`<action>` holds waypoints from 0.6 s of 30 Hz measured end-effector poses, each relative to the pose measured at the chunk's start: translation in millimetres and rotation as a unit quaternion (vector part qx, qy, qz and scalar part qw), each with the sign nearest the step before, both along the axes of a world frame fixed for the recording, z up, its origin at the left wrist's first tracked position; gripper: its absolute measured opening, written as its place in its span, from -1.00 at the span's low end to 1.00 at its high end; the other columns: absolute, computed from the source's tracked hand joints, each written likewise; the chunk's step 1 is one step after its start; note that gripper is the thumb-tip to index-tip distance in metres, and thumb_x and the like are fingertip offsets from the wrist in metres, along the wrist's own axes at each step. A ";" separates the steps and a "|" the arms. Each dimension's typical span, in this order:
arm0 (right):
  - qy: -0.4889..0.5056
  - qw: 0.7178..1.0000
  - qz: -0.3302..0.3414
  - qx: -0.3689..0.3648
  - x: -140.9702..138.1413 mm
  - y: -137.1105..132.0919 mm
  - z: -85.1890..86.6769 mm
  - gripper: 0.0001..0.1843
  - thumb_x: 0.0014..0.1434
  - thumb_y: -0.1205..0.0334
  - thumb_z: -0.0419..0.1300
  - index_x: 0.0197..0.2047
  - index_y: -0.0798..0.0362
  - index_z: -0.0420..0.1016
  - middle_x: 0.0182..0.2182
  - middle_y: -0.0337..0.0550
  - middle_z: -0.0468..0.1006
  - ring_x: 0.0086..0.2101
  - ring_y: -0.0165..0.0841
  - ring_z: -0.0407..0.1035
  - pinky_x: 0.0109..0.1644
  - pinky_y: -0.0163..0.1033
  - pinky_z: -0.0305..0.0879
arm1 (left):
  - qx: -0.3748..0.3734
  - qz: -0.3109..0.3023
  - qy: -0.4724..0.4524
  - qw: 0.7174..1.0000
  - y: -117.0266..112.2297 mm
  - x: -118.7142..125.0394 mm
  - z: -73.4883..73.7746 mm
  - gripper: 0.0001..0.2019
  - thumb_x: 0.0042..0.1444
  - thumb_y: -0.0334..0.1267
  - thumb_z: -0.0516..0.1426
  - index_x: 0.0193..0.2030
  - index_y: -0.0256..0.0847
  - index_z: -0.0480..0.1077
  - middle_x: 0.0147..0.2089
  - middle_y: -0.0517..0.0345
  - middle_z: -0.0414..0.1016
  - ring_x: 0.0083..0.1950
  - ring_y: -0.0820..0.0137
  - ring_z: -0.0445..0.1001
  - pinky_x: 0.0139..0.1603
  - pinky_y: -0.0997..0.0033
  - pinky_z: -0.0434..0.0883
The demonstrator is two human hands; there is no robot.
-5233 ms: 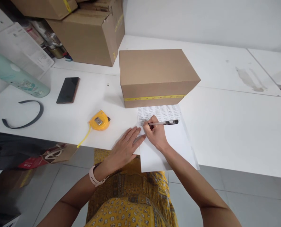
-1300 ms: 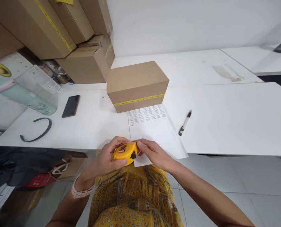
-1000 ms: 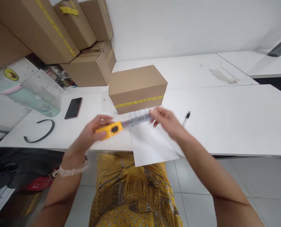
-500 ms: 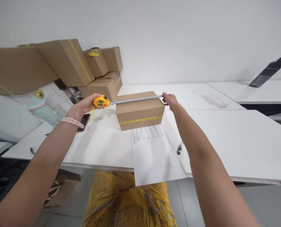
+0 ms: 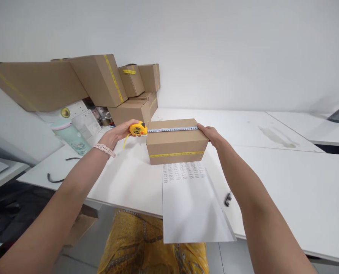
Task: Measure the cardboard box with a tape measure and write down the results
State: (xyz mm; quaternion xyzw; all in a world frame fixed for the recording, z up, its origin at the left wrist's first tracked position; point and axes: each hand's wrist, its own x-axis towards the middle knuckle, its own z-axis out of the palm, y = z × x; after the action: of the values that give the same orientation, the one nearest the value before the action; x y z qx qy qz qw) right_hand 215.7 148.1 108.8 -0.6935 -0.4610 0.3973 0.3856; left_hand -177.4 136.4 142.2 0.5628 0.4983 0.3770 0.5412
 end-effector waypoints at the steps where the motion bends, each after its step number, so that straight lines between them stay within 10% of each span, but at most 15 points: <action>1: 0.001 1.000 -0.001 -0.001 -0.3 -0.4 0.5 -0.59 0.19 -0.16 0.33 -0.26 0.05 0.54 -0.18 0.09 0.65 -0.25 -0.21 0.46 -0.21 -0.16 0.39 | 0.001 -0.002 0.002 1.000 -0.9 -0.6 0.5 -0.57 -0.10 0.04 0.33 -0.20 -0.27 0.54 -0.26 0.01 0.62 -0.36 0.36 0.54 -0.51 0.48 0.36; 18: -0.026 0.999 -0.019 0.014 -2.7 1.2 0.4 -0.64 0.19 -0.08 0.37 -0.33 0.07 0.51 -0.27 0.00 0.61 -0.28 -0.28 0.42 -0.31 -0.23 0.30 | -0.014 -0.015 0.045 0.999 -10.8 -10.0 0.4 -0.54 -0.02 0.12 0.29 -0.14 -0.23 0.57 -0.22 -0.01 0.66 -0.44 0.33 0.56 -0.54 0.42 0.30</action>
State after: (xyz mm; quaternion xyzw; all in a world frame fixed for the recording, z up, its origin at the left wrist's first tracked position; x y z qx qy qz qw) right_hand 213.0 149.3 109.2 -0.7068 -0.4632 0.3652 0.3904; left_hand -187.4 125.6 142.5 0.5788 0.5193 0.3357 0.5316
